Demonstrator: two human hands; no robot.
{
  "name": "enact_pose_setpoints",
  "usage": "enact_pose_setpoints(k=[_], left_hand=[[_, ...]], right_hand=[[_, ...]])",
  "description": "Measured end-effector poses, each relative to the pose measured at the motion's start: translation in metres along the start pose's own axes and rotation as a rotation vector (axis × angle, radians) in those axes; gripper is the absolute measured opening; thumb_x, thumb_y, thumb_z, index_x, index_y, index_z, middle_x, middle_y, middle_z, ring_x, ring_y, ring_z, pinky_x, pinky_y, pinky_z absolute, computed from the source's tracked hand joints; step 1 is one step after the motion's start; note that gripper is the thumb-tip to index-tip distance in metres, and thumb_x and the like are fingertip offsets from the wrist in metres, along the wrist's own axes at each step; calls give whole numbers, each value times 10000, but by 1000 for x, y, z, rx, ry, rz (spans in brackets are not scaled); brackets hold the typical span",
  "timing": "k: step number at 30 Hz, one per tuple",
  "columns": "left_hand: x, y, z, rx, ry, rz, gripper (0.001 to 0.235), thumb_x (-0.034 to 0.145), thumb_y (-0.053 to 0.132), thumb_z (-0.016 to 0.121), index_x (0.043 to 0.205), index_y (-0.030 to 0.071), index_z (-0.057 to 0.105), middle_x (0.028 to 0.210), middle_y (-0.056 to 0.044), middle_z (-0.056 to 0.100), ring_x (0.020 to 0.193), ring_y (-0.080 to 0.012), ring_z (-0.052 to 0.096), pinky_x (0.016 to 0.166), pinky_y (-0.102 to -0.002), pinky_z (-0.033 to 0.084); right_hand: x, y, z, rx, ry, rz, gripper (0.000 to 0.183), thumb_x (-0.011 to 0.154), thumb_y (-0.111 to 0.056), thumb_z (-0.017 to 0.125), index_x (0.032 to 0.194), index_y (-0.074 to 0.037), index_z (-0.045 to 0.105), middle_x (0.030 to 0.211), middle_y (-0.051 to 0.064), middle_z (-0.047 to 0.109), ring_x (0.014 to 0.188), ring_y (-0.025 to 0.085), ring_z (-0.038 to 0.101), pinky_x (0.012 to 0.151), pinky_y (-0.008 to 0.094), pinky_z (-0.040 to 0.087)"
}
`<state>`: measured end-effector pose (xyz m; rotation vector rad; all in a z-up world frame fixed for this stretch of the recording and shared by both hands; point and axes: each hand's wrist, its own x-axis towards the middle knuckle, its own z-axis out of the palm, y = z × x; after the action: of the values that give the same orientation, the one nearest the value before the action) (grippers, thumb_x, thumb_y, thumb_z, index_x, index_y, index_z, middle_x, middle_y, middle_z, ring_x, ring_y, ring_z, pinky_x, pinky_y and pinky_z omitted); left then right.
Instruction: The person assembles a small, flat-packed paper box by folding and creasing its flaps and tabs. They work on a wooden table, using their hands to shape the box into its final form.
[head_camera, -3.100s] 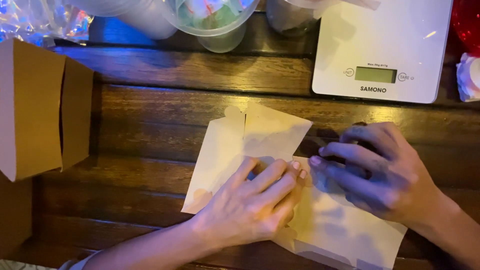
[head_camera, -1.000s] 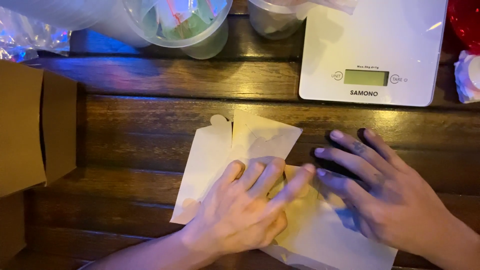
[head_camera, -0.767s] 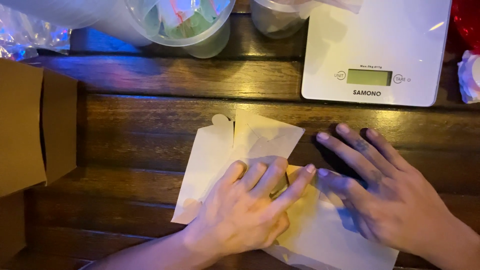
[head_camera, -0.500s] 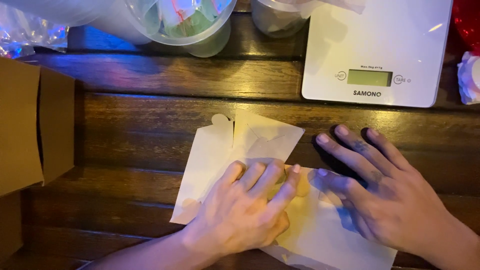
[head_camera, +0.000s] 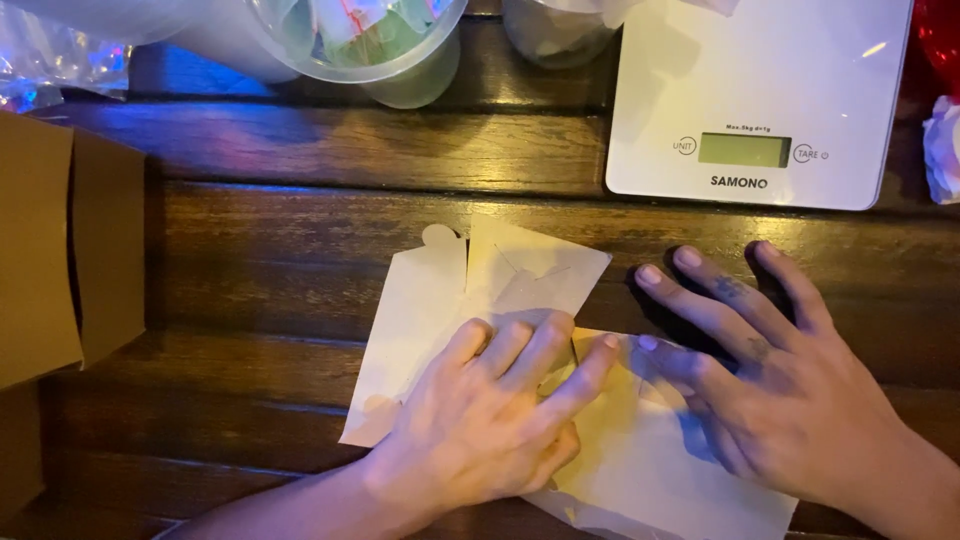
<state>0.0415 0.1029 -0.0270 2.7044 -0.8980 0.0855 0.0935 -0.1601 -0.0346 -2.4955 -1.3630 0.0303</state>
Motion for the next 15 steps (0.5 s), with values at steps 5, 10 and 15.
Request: enact_pose_setpoints(k=[5,10,15], left_hand=[[0,1,1,-35,39,-20,519,807,329,673,1253,66,644,1182,-143,626,913,-288,567,738,-412,430],[3,1,-4,-48,46,-28,470,834,298,607,1202,10,654,1171,-155,641,881,-288,563,727,-403,399],[4,3,-4,60,-3,-21,722,760,349,642,1464,222,537,1187,-115,606,819,-248,560,666,-376,417]], right_hand=[[2,-1,-2,-1,3,-3,422,920,-278,527,1340,-252,550,1561,126,489,1462,369,470,1243,606,246],[1,0,-2,-4,17,-11,420,873,-286,584,1290,-235,562,1545,147,510,1448,390,487,1226,626,263],[2,0,-3,7,14,-46,453,825,-308,643,1250,-183,549,1578,177,462,1468,408,456,1215,660,274]])
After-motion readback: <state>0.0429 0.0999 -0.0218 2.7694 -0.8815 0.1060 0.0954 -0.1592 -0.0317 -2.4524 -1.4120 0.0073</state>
